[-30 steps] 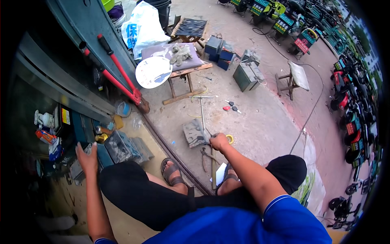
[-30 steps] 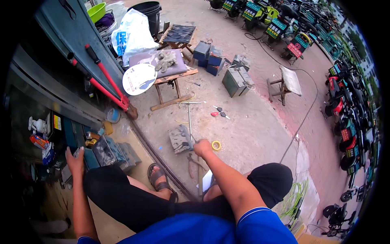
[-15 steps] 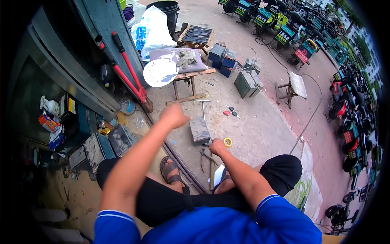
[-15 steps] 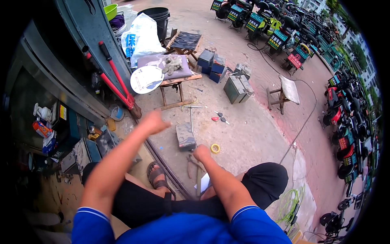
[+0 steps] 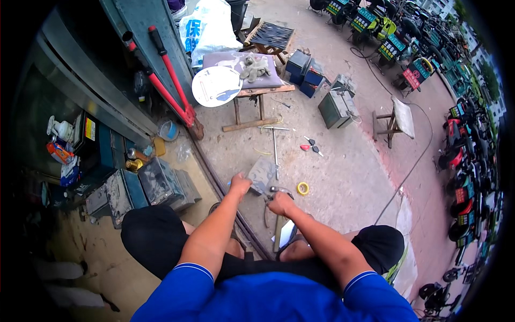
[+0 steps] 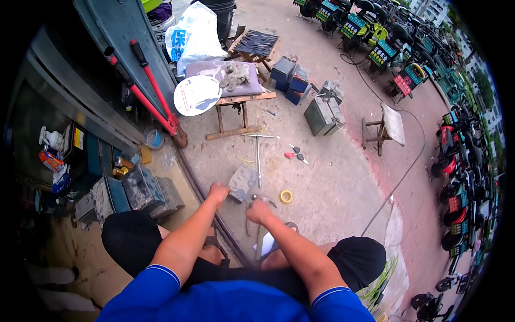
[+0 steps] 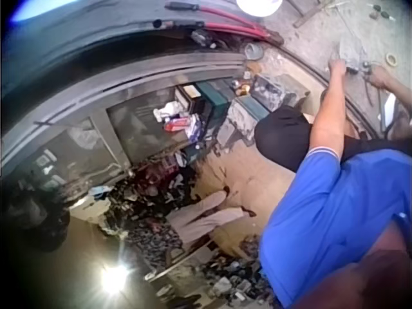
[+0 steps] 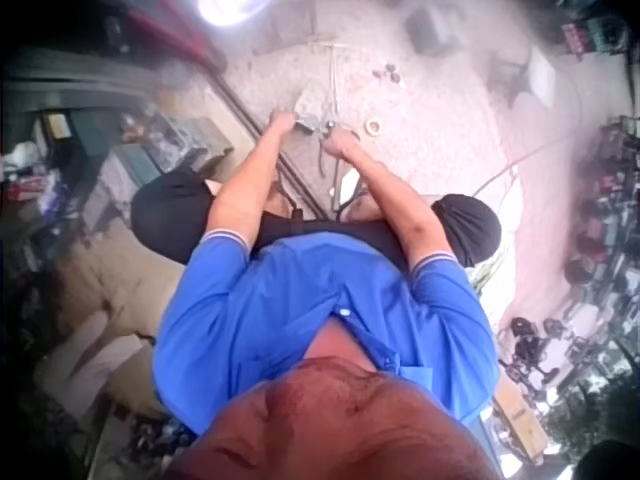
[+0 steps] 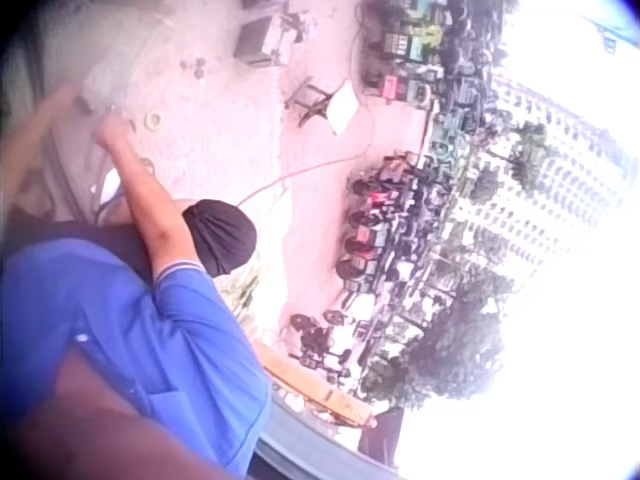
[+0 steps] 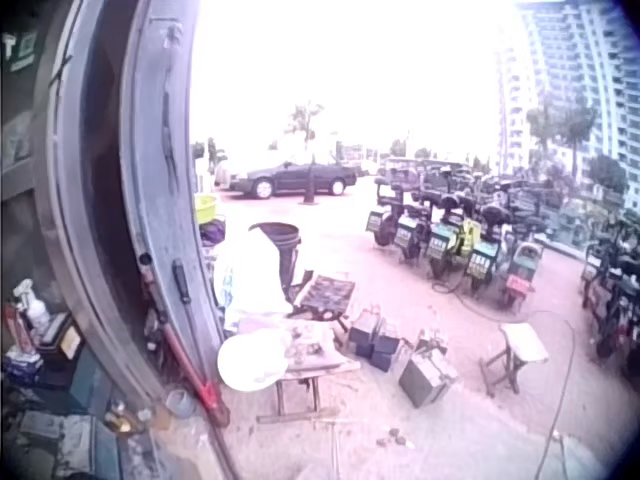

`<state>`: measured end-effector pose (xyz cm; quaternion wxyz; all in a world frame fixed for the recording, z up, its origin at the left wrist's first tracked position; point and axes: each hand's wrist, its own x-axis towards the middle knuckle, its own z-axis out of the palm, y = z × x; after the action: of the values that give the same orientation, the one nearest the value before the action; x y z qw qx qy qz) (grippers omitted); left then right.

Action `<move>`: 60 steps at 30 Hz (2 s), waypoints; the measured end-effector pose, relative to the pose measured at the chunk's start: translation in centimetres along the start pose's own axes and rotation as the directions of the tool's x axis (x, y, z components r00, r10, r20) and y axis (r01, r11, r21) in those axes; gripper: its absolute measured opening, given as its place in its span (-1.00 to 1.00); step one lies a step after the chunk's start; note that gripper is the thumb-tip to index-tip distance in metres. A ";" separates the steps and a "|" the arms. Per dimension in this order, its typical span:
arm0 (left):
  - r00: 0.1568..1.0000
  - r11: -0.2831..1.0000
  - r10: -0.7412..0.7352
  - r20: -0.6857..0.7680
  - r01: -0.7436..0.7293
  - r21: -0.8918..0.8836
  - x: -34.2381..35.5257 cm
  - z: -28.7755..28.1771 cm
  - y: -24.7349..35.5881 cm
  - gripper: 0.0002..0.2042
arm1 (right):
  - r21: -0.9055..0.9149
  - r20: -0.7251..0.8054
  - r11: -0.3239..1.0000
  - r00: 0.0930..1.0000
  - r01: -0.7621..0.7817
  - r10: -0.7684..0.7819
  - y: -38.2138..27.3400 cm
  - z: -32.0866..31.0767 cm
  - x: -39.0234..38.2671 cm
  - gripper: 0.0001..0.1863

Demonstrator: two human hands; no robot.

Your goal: The person works on battery packs, handling and positioning the battery cases by hand and manipulating the wiring and terminals using pliers and a screwdriver.

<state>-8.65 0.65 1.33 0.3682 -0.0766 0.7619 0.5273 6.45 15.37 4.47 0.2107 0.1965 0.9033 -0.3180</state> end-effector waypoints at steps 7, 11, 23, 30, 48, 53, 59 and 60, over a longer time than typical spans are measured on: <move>0.967 0.872 0.256 0.001 -0.232 0.431 -1.1 -0.7 -1.7 -0.21 | 0.014 0.016 0.992 0.992 0.124 -0.124 -3.4 -0.6 -2.1 -0.65; 0.939 0.796 0.333 0.087 -0.329 0.508 -2.1 -1.0 -2.6 -0.03 | -0.102 -0.060 0.990 0.993 0.098 -0.104 -3.5 -4.7 -2.5 -0.63; 0.938 0.728 0.343 0.048 -0.297 0.618 -3.2 -0.5 -2.7 0.01 | -0.087 -0.135 0.989 0.982 0.120 -0.131 -5.9 -3.0 -2.4 -0.70; 0.931 0.731 0.361 0.048 -0.314 0.606 -2.9 0.0 -2.7 -0.04 | -0.124 -0.162 0.981 0.972 0.152 -0.171 -5.2 -2.8 -1.8 -0.73; 0.918 0.702 0.398 0.004 -0.307 0.642 -0.8 4.3 -4.7 -0.44 | -0.603 0.463 0.663 0.871 0.444 -0.164 -1.0 -2.5 8.8 -0.81; 0.910 0.743 0.400 -0.111 -0.250 0.621 -0.8 2.4 -5.2 -0.37 | -0.330 0.732 0.914 0.676 0.237 0.090 -3.2 -1.2 11.3 -0.81; 0.910 0.745 0.398 -0.112 -0.250 0.618 -1.6 2.1 -3.5 -0.41 | -0.571 0.770 0.188 0.601 0.799 -0.214 -4.4 -2.9 10.3 -0.86; 0.913 0.735 0.393 -0.109 -0.240 0.634 -1.5 2.1 -3.2 -0.42 | -0.639 0.629 0.217 0.663 0.738 -0.406 -2.9 -1.5 10.4 -0.82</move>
<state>-4.97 0.71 -0.48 0.1841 0.1154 0.9299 0.2966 -4.05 16.57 1.66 0.2895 -0.3476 0.8864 0.0982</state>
